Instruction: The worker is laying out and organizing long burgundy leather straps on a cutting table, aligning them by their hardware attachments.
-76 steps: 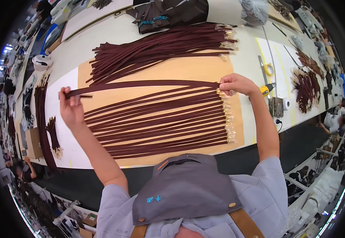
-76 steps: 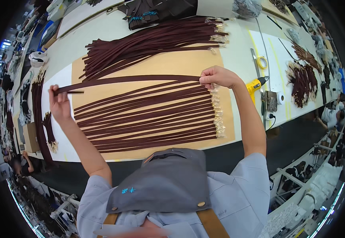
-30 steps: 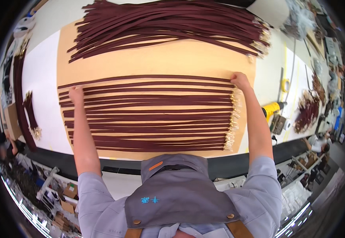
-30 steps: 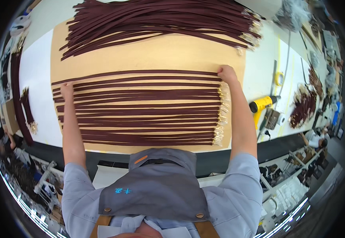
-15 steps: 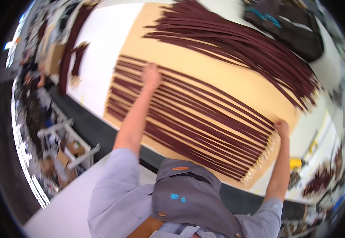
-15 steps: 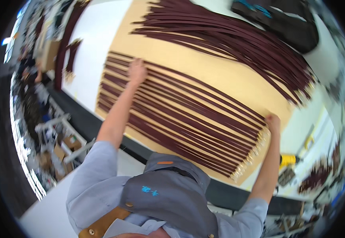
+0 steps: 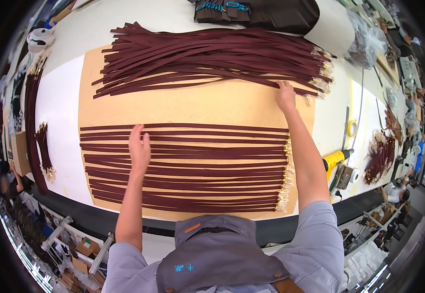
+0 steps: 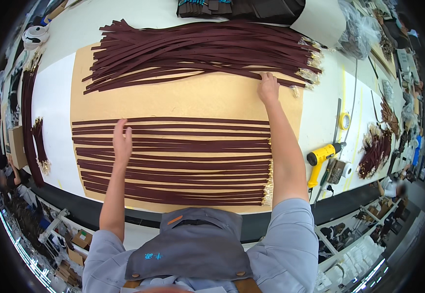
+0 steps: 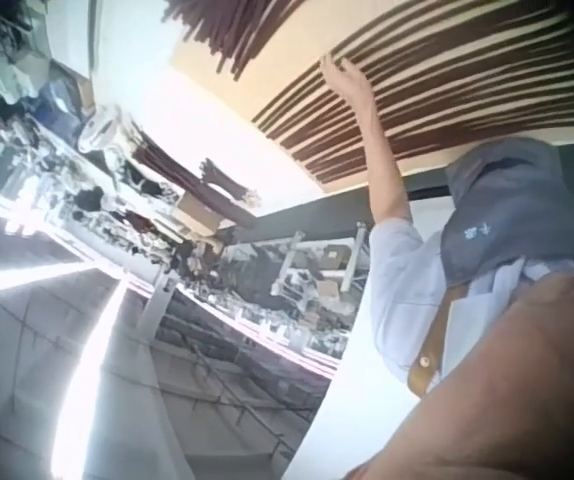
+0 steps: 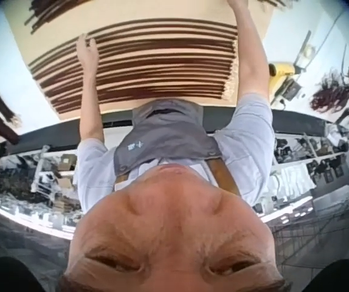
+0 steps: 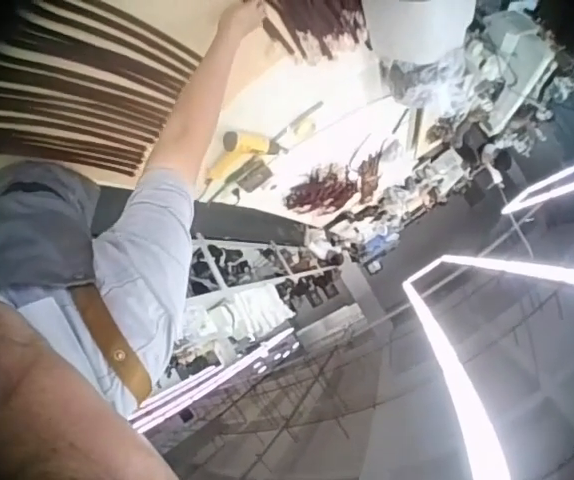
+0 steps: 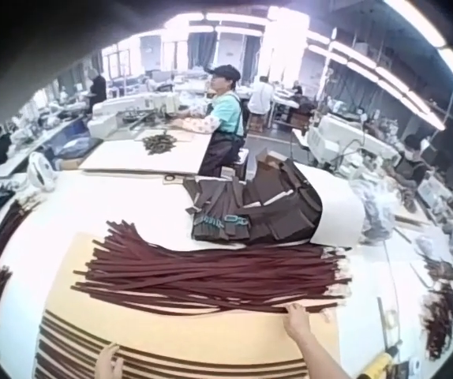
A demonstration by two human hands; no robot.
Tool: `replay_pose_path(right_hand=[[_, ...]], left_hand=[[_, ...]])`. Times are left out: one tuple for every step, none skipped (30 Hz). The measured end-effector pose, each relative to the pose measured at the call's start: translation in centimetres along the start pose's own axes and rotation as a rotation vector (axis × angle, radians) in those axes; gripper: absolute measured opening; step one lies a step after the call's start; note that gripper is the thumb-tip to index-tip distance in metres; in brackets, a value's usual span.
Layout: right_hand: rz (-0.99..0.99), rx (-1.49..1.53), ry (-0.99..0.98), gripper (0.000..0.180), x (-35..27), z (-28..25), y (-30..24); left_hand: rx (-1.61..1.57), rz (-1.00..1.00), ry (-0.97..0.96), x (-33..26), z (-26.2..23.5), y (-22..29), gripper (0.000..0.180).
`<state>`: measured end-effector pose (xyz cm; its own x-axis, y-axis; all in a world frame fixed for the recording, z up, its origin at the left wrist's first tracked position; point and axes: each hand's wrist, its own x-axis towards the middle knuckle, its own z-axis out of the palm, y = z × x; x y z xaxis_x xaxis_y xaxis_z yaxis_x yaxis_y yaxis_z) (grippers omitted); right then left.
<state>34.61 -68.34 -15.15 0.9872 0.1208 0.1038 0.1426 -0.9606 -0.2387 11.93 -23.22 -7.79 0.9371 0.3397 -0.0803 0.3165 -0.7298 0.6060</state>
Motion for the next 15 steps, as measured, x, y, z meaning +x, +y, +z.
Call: replay_pose_path(right_hand=[[0.001,0.006,0.005,0.025,0.5,0.3,0.1],[0.032,-0.034,-0.073,0.023,1.2,0.3,0.8],[0.067,-0.076,-0.15,0.021,1.7,0.2,1.5],[0.041,-0.083,-0.13,0.015,1.8,0.3,1.9],[0.066,-0.089,-0.121,0.015,1.8,0.1,1.7],[0.016,-0.097,-0.153,0.013,1.7,0.0,1.4],[-0.039,-0.105,-0.184,0.012,1.8,-0.4,1.2],[-0.047,-0.03,-0.2,0.011,1.8,-1.2,0.5],[-0.03,-0.034,-0.196,0.011,1.4,-2.4,0.4],[-0.011,0.089,-0.344,0.012,1.0,-4.5,-1.1],[0.012,0.207,-0.49,0.013,0.4,-7.3,-2.2],[-0.095,0.29,-0.493,0.013,-1.1,-10.1,-3.4],[-0.086,0.292,-0.502,0.013,-2.4,-13.0,-4.9],[-0.034,0.502,-0.705,0.014,-3.8,-15.5,-6.7],[0.014,0.716,-0.905,0.015,-5.3,-17.2,-8.4]], left_hand=[[-0.026,0.012,-0.016,-0.8,0.7,0.7,0.029],[-0.133,-0.017,-0.041,-1.5,1.3,1.6,0.028],[-0.121,0.02,-0.046,-2.3,1.9,2.3,0.027],[-0.155,-0.022,-0.078,-3.1,2.4,3.1,0.026],[-0.174,-0.04,-0.094,-4.0,2.9,3.4,0.025],[-0.22,-0.084,-0.153,-4.9,3.4,3.6,0.025],[-0.266,-0.13,-0.208,-5.4,3.9,4.1,0.024],[-0.331,-0.165,-0.272,-6.1,4.6,4.4,0.023],[-0.396,-0.202,-0.339,-6.7,5.6,4.7,0.023],[-0.466,-0.199,-0.408,-6.9,5.7,6.3,0.022],[-0.658,-0.285,-0.515,-6.9,6.6,7.9,0.023],[-0.729,-0.316,-0.643,-6.5,6.6,10.4,0.025],[-0.848,-0.366,-0.757,-6.3,6.8,12.4,0.03],[-0.949,-0.37,-0.854,-5.9,6.4,15.0,0.036],[-1.134,-0.398,-0.925,-5.6,6.7,16.4,0.043]])
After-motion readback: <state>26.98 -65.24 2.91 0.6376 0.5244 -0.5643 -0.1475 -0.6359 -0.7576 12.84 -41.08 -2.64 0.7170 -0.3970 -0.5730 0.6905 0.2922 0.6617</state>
